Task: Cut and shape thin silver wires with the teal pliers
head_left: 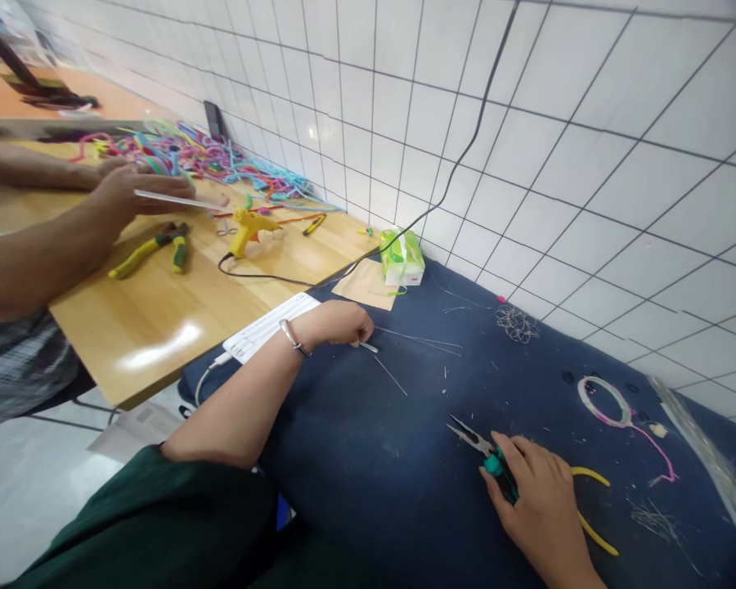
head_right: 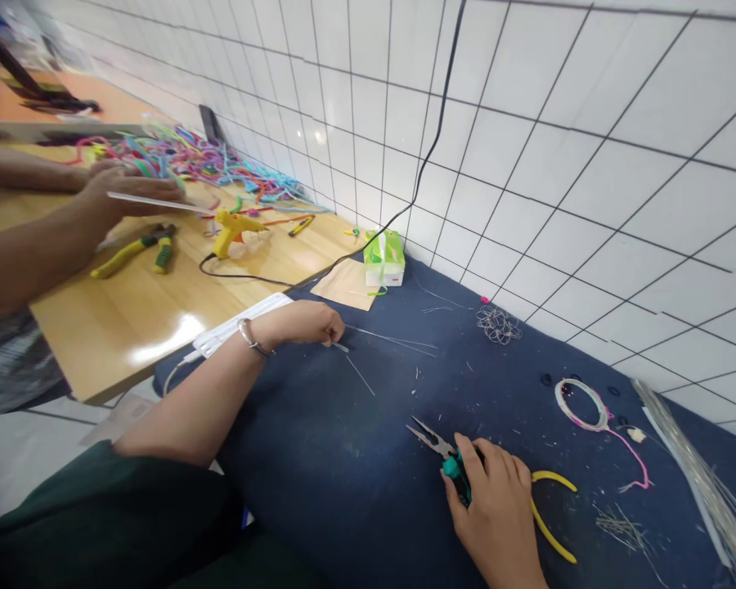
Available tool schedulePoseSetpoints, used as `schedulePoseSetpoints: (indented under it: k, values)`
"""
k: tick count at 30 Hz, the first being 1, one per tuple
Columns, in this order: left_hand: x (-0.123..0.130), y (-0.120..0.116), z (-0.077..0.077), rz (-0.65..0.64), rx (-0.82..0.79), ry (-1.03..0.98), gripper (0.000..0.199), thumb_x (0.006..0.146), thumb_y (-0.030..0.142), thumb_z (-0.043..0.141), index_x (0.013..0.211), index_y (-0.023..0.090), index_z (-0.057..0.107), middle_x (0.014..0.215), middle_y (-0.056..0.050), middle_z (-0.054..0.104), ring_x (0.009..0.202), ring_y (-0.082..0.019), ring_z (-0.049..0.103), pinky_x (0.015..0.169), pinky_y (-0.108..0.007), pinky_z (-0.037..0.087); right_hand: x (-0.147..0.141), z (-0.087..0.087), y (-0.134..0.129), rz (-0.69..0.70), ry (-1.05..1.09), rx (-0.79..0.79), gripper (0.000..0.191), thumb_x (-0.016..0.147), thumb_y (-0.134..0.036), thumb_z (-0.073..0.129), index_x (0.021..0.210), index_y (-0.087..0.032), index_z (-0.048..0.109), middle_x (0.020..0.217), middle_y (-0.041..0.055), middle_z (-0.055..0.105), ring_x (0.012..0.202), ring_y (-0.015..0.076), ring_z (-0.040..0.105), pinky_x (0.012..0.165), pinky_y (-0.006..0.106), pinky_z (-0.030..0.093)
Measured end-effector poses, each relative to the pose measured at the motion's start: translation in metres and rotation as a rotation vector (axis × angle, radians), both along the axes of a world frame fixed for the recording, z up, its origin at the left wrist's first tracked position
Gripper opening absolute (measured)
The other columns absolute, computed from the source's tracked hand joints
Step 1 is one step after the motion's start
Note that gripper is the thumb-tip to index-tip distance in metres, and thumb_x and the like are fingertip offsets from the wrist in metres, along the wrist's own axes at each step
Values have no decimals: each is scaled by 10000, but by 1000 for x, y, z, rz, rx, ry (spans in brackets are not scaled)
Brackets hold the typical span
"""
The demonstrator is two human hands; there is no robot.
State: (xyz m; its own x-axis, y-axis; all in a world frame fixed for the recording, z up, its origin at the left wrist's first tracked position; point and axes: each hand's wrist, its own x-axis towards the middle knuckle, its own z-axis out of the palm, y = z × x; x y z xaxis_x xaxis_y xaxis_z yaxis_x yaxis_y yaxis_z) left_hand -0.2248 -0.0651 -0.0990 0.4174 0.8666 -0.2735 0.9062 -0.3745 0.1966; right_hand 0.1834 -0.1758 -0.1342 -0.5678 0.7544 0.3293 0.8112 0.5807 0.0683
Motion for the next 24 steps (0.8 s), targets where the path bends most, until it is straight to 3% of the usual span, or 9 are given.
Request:
schedulePoseSetpoints:
  k: [6, 9, 15, 18, 24]
  values:
    - [11, -9, 10, -81, 84, -90, 104, 691, 179, 580, 750, 221, 654, 720, 20, 645, 634, -123, 537, 562, -222, 319, 4, -1, 1, 6, -10, -1, 418, 792, -397, 526, 1170, -219, 531, 999, 100, 574, 908, 246, 533, 808, 417, 366]
    - [25, -16, 15, -190, 81, -170, 131, 735, 180, 558, 810, 233, 651, 784, 27, 648, 691, -112, 553, 616, -211, 348, 6, -2, 0, 7, -13, -10, 421, 784, -398, 537, 1165, -218, 534, 1007, 100, 571, 911, 246, 531, 805, 412, 368]
    - [53, -26, 14, -338, 105, -218, 136, 760, 142, 539, 780, 210, 655, 806, 5, 646, 744, -121, 570, 657, -211, 368, 6, -5, 0, -15, -17, -42, 441, 767, -407, 548, 1174, -240, 529, 1014, 92, 575, 918, 250, 533, 806, 413, 368]
    - [51, -27, 14, -319, 162, -149, 143, 770, 135, 514, 747, 197, 641, 785, 1, 643, 736, -129, 568, 656, -220, 364, 6, -5, 1, -11, -21, -72, 447, 762, -400, 553, 1181, -247, 522, 1016, 85, 577, 927, 248, 532, 811, 413, 366]
    - [25, -20, 15, -161, 201, -24, 128, 742, 149, 526, 741, 211, 638, 762, -3, 648, 713, -142, 570, 624, -228, 349, 7, -4, 1, -13, -28, -68, 427, 766, -388, 543, 1168, -244, 535, 1004, 85, 585, 908, 244, 543, 797, 409, 375]
